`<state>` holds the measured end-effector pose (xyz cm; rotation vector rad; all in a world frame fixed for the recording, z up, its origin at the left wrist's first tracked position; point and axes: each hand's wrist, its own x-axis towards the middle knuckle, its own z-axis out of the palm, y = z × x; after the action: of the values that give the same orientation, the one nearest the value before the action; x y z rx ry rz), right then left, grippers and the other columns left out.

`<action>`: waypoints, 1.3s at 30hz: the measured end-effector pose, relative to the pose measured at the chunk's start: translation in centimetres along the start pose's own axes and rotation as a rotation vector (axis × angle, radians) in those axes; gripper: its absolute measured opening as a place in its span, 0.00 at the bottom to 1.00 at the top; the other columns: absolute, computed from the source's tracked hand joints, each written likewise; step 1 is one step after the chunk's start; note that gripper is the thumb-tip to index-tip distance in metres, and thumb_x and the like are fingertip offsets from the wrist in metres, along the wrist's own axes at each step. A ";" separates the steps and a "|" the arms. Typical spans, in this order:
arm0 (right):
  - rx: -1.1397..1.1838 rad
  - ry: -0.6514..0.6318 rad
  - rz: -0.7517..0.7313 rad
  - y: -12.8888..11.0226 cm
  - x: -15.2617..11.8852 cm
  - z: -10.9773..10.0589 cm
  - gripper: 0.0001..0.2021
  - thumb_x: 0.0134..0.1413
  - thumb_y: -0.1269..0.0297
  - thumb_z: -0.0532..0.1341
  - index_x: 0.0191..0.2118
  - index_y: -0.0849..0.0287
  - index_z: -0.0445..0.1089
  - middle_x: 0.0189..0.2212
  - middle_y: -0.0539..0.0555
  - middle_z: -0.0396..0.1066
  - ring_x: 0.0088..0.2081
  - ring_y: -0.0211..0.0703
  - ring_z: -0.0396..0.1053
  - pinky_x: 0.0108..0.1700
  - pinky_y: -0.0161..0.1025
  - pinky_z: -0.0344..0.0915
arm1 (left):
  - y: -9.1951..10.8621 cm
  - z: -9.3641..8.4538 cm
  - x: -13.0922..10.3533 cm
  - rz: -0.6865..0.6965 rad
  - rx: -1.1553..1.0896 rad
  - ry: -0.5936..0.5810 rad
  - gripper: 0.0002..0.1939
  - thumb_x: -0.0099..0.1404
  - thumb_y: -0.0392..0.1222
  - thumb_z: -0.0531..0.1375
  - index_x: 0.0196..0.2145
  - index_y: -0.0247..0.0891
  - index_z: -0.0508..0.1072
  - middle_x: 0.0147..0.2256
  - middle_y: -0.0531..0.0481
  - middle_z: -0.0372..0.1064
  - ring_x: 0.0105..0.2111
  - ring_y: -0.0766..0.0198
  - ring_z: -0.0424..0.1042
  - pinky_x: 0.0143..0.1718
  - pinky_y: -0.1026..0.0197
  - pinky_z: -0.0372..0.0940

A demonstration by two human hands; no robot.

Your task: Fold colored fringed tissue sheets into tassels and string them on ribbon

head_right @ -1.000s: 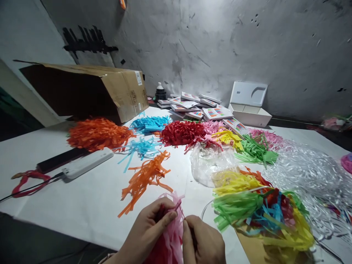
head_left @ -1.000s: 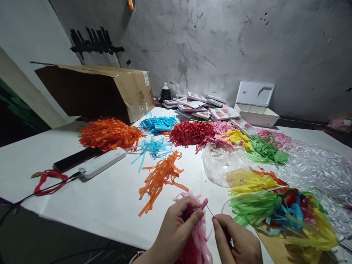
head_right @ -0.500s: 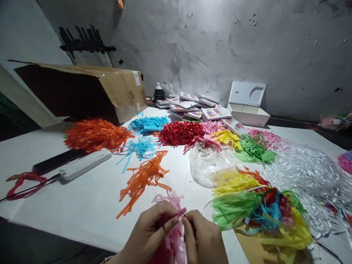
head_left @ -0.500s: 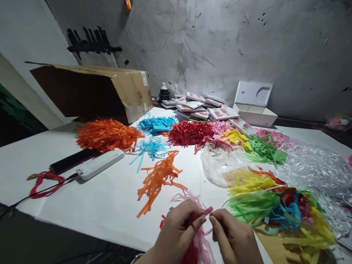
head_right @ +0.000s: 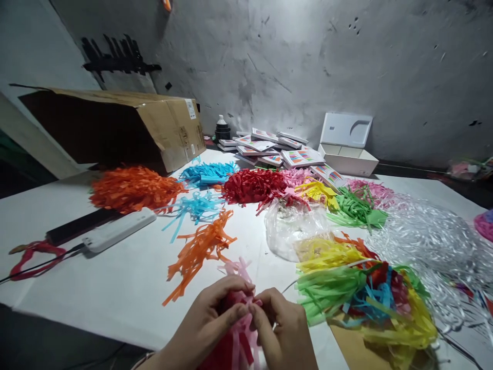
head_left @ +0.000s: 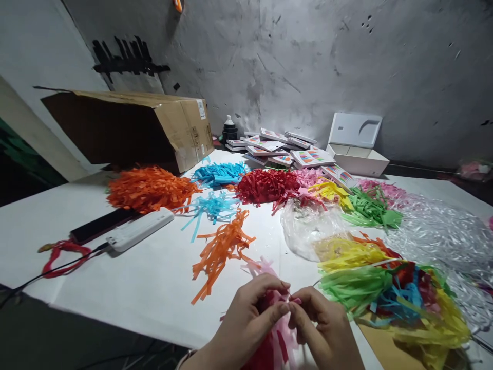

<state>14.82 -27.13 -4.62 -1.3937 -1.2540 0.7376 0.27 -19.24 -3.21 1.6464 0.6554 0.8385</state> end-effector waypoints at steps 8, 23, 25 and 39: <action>-0.685 -0.006 -0.355 1.8 1.2 -6.1 0.10 0.65 0.64 0.55 0.33 0.54 0.70 0.29 0.51 0.72 0.31 0.41 0.72 0.33 0.36 0.67 | -0.2 -2.0 1.6 -0.135 -0.189 0.316 0.16 0.65 0.55 0.63 0.32 0.39 0.69 0.25 0.58 0.58 0.22 0.69 0.58 0.23 0.68 0.56; -0.413 0.136 -0.434 -0.3 2.5 -0.4 0.08 0.68 0.67 0.55 0.43 0.55 0.73 0.30 0.50 0.75 0.31 0.40 0.73 0.34 0.34 0.68 | 0.2 -0.4 1.3 -0.115 -0.068 0.035 0.15 0.69 0.53 0.60 0.42 0.38 0.70 0.29 0.54 0.63 0.28 0.65 0.60 0.31 0.64 0.59; -0.354 0.149 -0.411 -0.4 2.5 -0.8 0.09 0.67 0.66 0.56 0.46 0.54 0.74 0.32 0.51 0.77 0.32 0.40 0.75 0.34 0.33 0.70 | 0.2 -0.7 1.2 -0.119 -0.024 -0.004 0.12 0.70 0.49 0.58 0.44 0.38 0.70 0.31 0.53 0.65 0.31 0.63 0.63 0.34 0.62 0.61; -0.234 0.217 -0.361 -0.4 2.2 -0.4 0.07 0.66 0.64 0.59 0.42 0.55 0.75 0.27 0.49 0.74 0.28 0.37 0.73 0.32 0.31 0.69 | -0.7 -1.4 0.6 -0.304 -0.353 -0.091 0.19 0.67 0.56 0.61 0.35 0.34 0.76 0.28 0.50 0.68 0.28 0.66 0.64 0.32 0.63 0.59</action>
<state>15.67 -25.20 -3.69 -1.3393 -1.3985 0.1911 -0.52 -17.78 -3.61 1.2221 0.6336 0.6134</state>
